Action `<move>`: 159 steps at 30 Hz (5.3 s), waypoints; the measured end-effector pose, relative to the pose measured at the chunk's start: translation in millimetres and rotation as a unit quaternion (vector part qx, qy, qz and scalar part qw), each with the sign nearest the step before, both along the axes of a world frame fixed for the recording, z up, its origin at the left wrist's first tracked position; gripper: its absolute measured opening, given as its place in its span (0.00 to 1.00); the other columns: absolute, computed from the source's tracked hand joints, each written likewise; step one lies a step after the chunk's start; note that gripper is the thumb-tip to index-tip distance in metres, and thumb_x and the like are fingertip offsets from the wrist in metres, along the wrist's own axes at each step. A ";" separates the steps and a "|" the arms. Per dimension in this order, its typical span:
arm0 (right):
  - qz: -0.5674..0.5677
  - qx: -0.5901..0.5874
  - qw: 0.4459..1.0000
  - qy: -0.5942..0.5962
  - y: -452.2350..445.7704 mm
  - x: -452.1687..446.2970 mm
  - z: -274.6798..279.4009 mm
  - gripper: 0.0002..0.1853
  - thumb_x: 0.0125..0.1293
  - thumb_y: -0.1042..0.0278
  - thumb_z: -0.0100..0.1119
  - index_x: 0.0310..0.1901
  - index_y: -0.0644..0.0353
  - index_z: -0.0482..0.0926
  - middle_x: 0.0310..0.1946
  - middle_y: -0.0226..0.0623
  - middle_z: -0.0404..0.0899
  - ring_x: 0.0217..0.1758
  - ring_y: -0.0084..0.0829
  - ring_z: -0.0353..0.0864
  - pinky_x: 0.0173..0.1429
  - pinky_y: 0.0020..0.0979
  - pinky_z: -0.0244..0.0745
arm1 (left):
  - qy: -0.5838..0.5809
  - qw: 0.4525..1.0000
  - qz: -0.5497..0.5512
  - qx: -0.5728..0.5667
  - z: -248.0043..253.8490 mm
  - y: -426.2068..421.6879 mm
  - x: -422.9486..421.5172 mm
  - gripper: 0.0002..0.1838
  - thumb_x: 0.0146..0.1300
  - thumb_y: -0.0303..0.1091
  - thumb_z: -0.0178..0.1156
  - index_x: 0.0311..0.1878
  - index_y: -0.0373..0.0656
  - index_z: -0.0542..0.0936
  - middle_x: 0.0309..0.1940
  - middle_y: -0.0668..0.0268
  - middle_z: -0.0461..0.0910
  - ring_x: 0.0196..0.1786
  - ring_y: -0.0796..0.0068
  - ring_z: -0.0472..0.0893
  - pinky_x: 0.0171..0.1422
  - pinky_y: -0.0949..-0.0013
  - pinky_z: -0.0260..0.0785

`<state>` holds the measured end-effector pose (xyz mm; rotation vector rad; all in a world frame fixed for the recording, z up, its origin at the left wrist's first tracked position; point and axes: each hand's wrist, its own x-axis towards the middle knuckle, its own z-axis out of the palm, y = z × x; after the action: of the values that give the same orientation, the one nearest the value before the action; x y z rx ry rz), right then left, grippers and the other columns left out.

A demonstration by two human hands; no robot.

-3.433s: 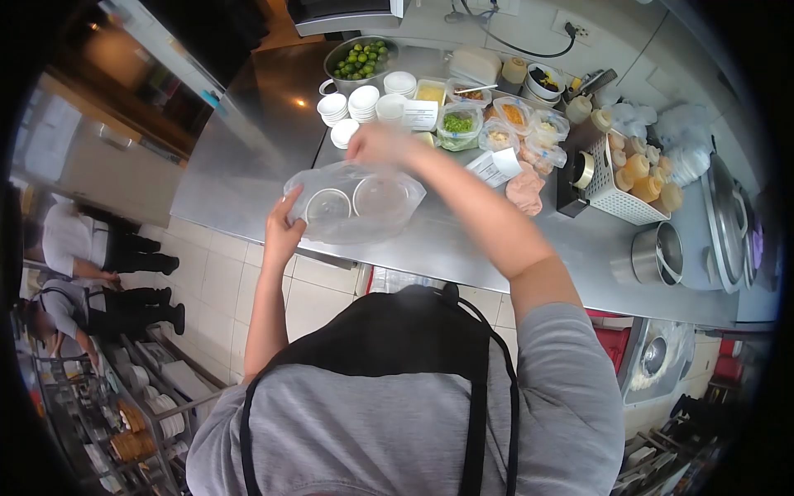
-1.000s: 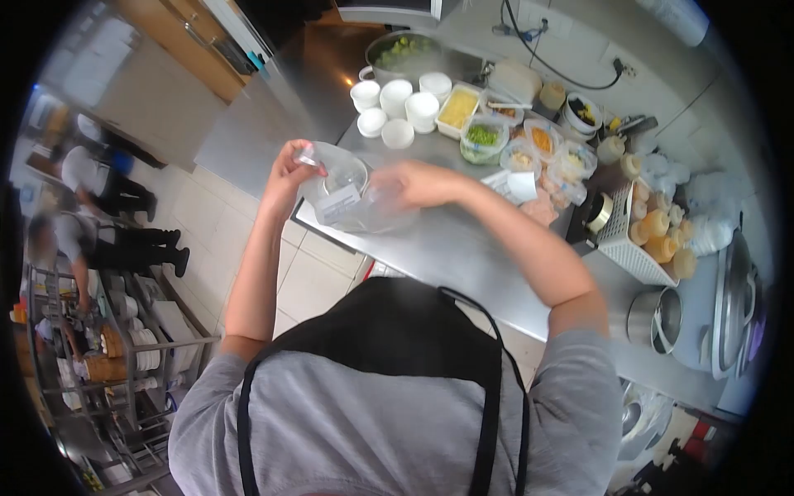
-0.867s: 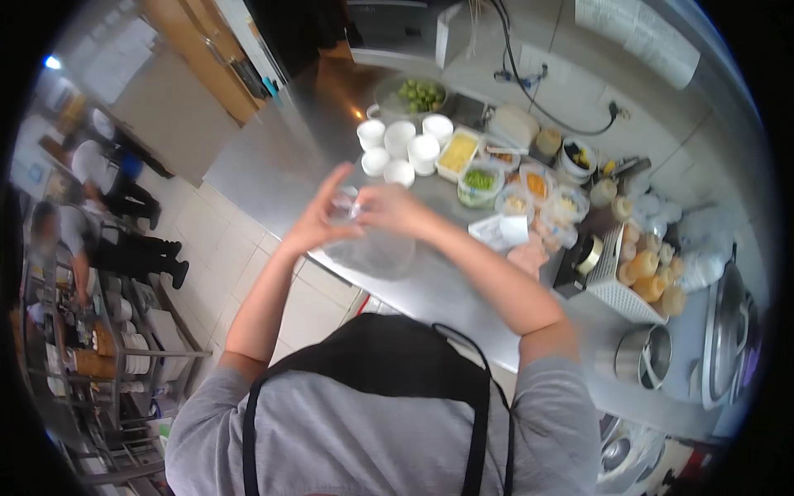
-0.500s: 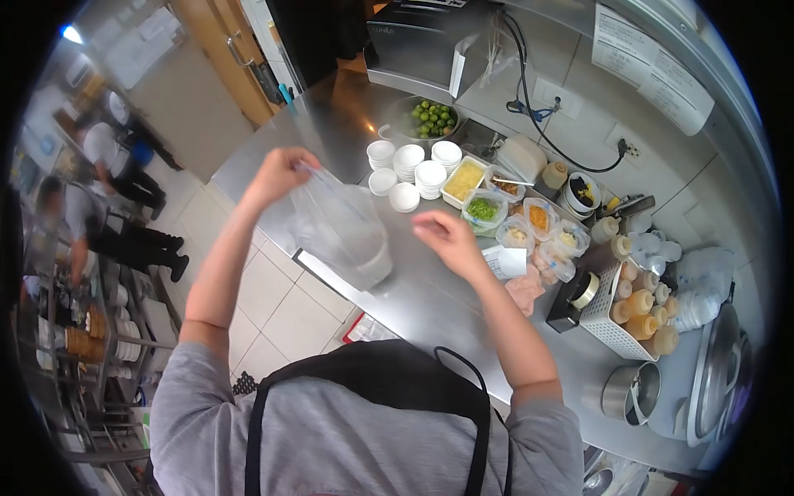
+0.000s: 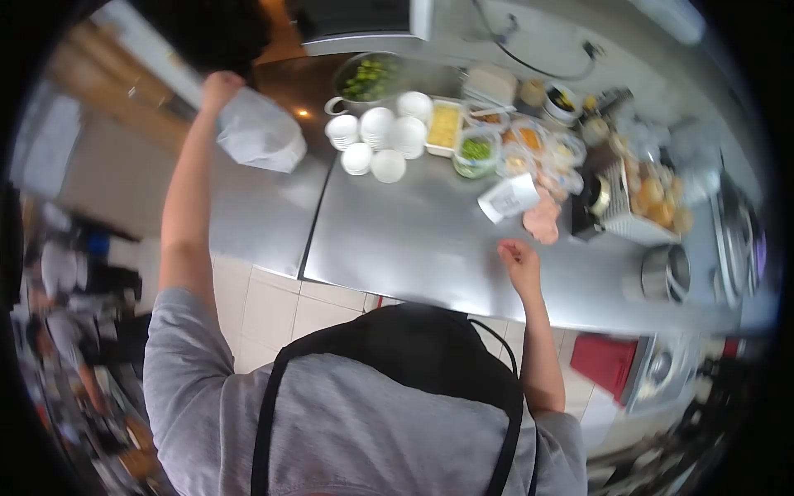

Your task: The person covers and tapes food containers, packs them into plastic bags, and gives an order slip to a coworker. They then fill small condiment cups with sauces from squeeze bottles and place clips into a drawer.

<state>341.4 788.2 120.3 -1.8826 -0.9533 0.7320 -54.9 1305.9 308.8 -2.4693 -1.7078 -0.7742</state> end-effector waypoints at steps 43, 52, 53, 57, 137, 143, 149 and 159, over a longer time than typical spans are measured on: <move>-0.007 0.220 0.848 -0.483 7.7 -47.6 128.3 0.33 0.45 0.49 0.64 0.51 0.58 0.70 0.47 0.36 0.70 0.55 0.35 0.66 0.62 0.54 0.47 | -0.600 0.503 -0.227 -0.579 -61.1 -355.1 270.6 0.15 0.62 0.31 0.50 0.50 0.34 0.66 0.46 0.57 0.73 0.49 0.65 0.75 0.49 0.61 0.71; -0.053 0.178 0.826 -0.532 19.2 -31.8 98.2 0.21 0.48 0.66 0.59 0.46 0.58 0.72 0.43 0.34 0.71 0.52 0.38 0.67 0.62 0.65 0.30 | -0.610 0.468 -0.228 -0.598 -51.1 -383.7 258.3 0.17 0.62 0.33 0.50 0.52 0.36 0.64 0.50 0.57 0.69 0.55 0.61 0.69 0.54 0.54 0.67; -0.034 0.192 0.858 -0.476 18.7 -24.4 95.1 0.15 0.48 0.72 0.55 0.42 0.60 0.74 0.40 0.37 0.72 0.48 0.40 0.69 0.61 0.60 0.40 | -0.617 0.466 -0.219 -0.595 -45.3 -382.6 256.0 0.18 0.62 0.33 0.50 0.53 0.37 0.63 0.50 0.57 0.69 0.56 0.60 0.69 0.57 0.52 0.65; -0.030 0.255 0.927 -0.272 32.2 1.7 125.4 0.06 0.49 0.81 0.49 0.30 0.66 0.73 0.31 0.46 0.70 0.37 0.45 0.70 0.48 0.40 0.64 | -0.677 0.474 -0.253 -0.503 -25.6 -358.2 221.5 0.20 0.61 0.34 0.51 0.55 0.38 0.63 0.52 0.56 0.69 0.59 0.59 0.66 0.59 0.50 0.63; -0.842 0.348 0.386 -0.143 -771.4 -381.9 136.5 0.09 0.57 0.69 0.57 0.35 0.66 0.80 0.32 0.32 0.79 0.36 0.19 0.74 0.45 0.22 0.65 | 0.091 0.054 -0.815 -0.569 -61.5 -1262.9 260.9 0.08 0.61 0.28 0.52 0.39 0.35 0.77 0.29 0.70 0.78 0.31 0.86 0.74 0.36 0.80 0.65; -0.890 0.301 0.286 -0.188 -815.9 -426.0 118.3 0.08 0.56 0.70 0.57 0.35 0.64 0.81 0.30 0.31 0.79 0.33 0.16 0.73 0.39 0.21 0.67 | 0.019 0.007 -0.836 -0.548 -50.4 -1422.4 265.8 0.12 0.62 0.30 0.49 0.42 0.31 0.76 0.31 0.68 0.78 0.34 0.86 0.72 0.39 0.80 0.64; -0.919 0.078 0.373 -0.104 -840.9 -440.8 83.0 0.09 0.56 0.66 0.58 0.36 0.59 0.81 0.29 0.32 0.81 0.31 0.18 0.75 0.38 0.23 0.70 | -0.042 -0.066 -0.811 -0.579 16.2 -1626.5 270.0 0.11 0.52 0.30 0.63 0.37 0.34 0.80 0.29 0.70 0.79 0.29 0.86 0.72 0.35 0.82 0.63; -0.970 0.145 0.194 -0.014 -848.6 -423.7 77.1 0.08 0.56 0.71 0.59 0.35 0.65 0.80 0.30 0.34 0.81 0.36 0.20 0.76 0.44 0.22 0.68 | 0.002 -0.271 -0.682 -0.679 215.2 -1842.0 174.1 0.10 0.49 0.29 0.64 0.35 0.34 0.80 0.23 0.69 0.77 0.24 0.83 0.72 0.25 0.80 0.61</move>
<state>-82.3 -60.4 197.4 -1.1248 1.4954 -1.0617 119.1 -536.1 524.0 0.3867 -1.1573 -0.9513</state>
